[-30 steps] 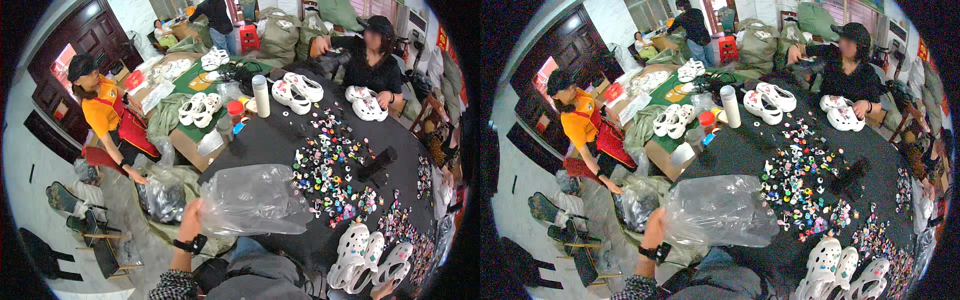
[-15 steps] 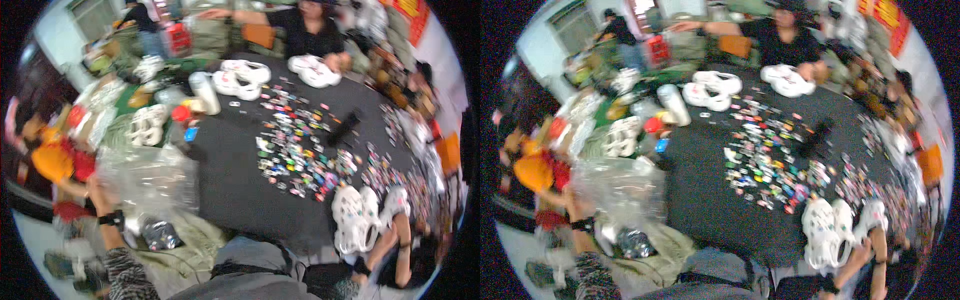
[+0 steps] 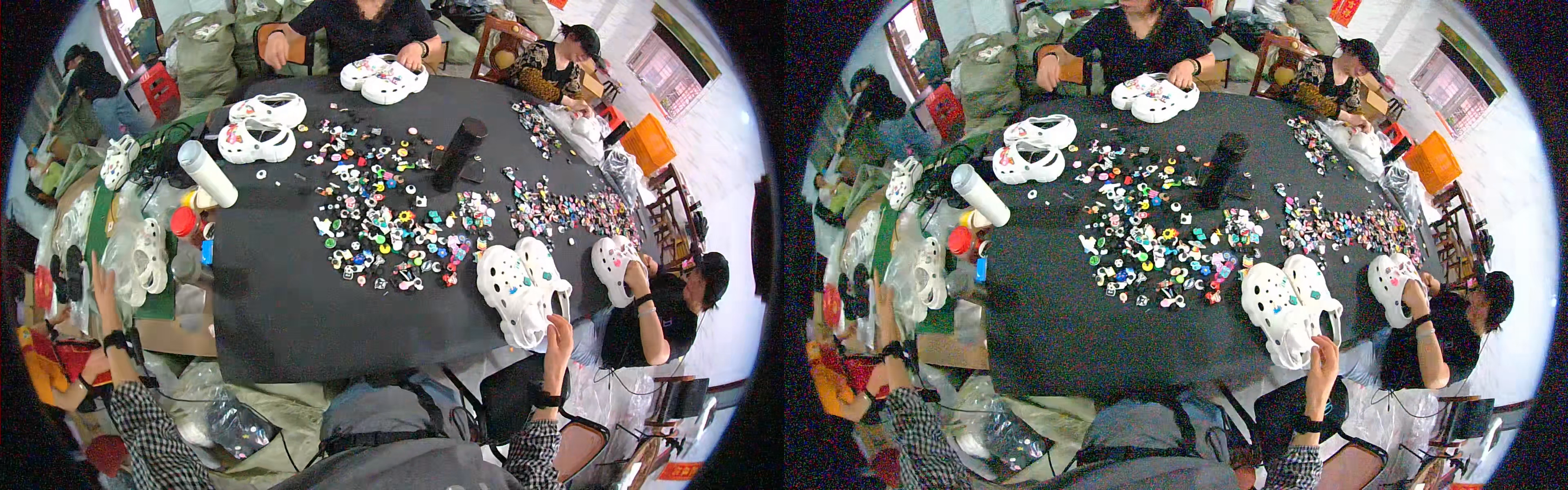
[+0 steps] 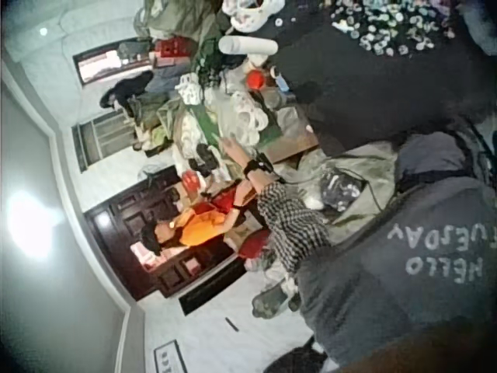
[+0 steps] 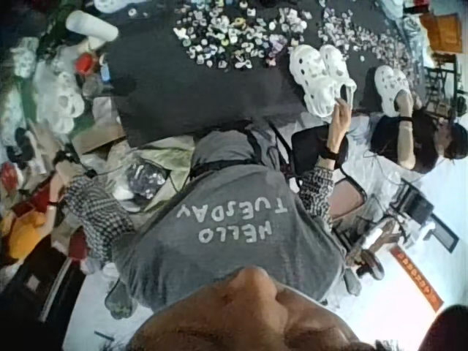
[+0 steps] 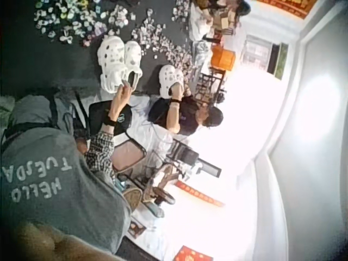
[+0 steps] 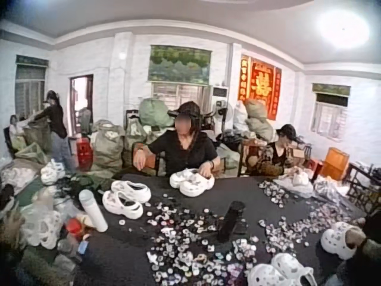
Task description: Attaching decorative charms to the holes of rubber clog shoes.
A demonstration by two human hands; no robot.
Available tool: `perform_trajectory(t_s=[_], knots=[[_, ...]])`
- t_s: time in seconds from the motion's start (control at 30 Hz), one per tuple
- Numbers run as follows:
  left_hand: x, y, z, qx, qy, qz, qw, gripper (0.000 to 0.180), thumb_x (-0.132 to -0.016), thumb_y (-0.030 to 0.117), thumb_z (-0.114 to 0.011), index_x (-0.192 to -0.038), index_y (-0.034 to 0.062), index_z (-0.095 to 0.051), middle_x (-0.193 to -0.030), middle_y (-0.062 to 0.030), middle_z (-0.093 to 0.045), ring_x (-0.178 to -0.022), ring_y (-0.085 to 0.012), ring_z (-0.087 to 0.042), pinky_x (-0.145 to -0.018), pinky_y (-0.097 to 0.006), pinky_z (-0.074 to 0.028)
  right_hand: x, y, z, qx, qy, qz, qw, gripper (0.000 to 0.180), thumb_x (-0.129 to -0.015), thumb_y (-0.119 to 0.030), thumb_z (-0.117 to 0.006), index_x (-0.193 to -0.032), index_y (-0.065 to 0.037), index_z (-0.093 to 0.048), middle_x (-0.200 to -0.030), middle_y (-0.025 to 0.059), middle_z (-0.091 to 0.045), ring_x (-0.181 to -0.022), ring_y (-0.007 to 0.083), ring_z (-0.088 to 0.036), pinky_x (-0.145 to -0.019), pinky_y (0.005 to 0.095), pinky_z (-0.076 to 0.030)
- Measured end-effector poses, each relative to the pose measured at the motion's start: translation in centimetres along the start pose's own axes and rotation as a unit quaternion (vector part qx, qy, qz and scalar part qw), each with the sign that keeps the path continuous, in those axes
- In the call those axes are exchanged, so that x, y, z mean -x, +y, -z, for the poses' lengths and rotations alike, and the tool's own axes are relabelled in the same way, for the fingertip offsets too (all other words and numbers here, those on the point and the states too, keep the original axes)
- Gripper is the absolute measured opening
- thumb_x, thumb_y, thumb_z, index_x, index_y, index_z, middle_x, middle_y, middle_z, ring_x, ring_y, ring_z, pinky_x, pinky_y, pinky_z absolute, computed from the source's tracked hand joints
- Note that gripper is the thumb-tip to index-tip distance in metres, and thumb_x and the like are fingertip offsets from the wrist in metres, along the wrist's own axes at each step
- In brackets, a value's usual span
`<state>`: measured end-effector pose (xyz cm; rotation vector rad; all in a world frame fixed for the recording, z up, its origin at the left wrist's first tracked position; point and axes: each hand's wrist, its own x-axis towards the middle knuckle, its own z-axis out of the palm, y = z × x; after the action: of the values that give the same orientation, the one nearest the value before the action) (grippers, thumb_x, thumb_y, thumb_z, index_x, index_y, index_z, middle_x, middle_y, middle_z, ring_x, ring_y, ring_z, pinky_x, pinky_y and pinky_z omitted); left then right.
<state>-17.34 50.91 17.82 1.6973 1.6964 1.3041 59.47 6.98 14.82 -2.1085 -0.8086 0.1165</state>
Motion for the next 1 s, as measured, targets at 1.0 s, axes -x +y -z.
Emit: perform_trajectory(t_s=[1.0], knots=[[48.5, 0.7, -10.8, 0.293, 0.028, 0.531, 0.794, 0.028, -0.091, 0.022, -0.059, -0.117, 0.0104, -0.058, -0.107, -0.0009, -0.065, -0.091, -0.0116, -0.063, -0.079, -0.027, -0.049, -12.5, 9.4, -20.9, 0.087, -0.309, 0.232, 0.918, 0.04, -0.073, -0.012, -0.062, -0.105, 0.009, -0.051, -0.089, 0.0192, -0.055, -0.084, 0.0281, -0.054, -0.081, 0.0368, -0.045]])
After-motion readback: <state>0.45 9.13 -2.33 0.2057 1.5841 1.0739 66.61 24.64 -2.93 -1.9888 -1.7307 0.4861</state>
